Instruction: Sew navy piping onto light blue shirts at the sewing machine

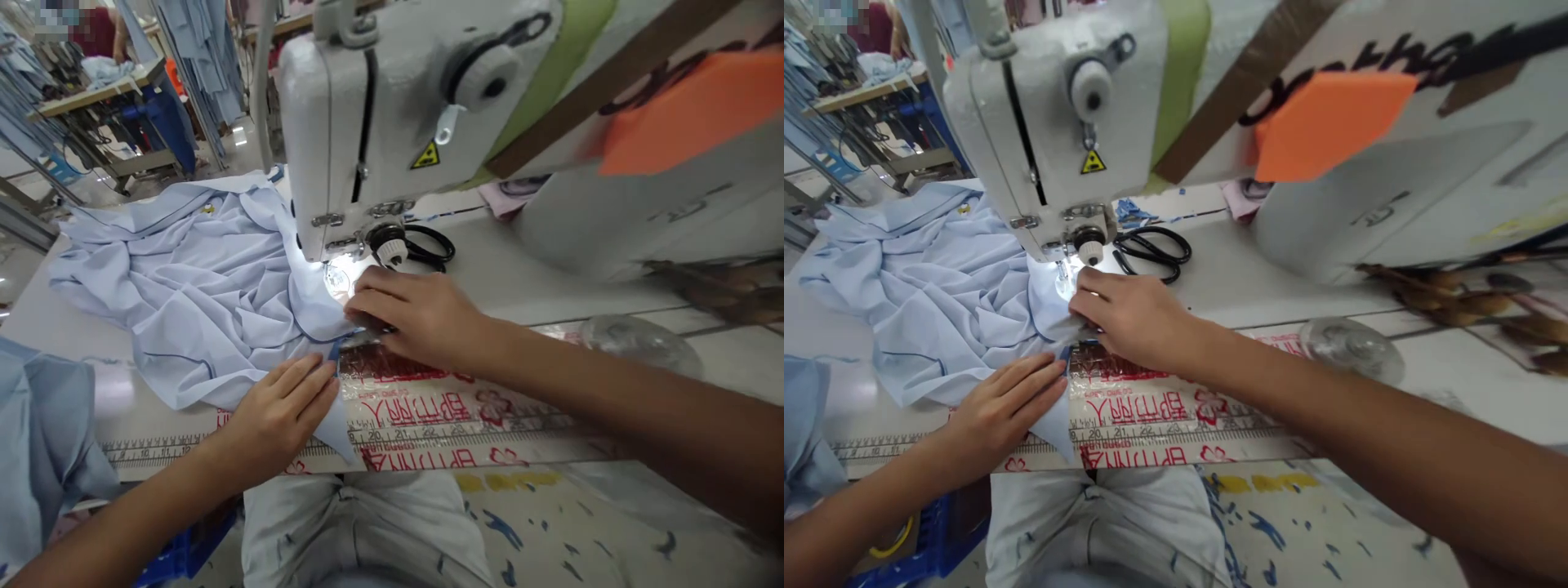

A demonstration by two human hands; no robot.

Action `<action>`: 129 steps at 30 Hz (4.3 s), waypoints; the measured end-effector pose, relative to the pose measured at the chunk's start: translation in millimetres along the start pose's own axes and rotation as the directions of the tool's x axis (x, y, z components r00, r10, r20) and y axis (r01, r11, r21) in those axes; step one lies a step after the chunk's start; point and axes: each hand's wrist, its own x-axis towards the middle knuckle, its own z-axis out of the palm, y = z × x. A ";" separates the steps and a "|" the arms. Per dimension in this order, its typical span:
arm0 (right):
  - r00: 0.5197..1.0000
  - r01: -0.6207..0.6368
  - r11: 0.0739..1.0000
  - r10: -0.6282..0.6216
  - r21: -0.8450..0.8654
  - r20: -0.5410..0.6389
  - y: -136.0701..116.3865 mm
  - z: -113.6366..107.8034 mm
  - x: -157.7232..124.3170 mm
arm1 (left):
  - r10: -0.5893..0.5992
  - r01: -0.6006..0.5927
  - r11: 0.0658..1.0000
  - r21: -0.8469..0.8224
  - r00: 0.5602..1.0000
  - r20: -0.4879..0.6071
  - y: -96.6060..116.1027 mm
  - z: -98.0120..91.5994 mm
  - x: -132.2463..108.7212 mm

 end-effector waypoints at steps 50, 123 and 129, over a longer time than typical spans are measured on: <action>0.929 0.362 0.930 -0.355 0.057 -0.101 -11.0 16.2 -9.7 | 0.004 -0.011 0.996 -0.087 0.996 -0.084 -23.3 6.2 7.9; 0.798 -0.520 0.821 0.368 0.236 0.477 14.2 -0.5 37.1 | 0.185 -0.167 0.972 0.162 0.977 -0.103 -29.0 5.0 37.4; 0.818 -0.540 0.811 0.442 0.226 0.368 4.7 11.3 39.8 | 0.156 -0.127 0.948 0.292 0.985 -0.078 -27.0 5.0 36.5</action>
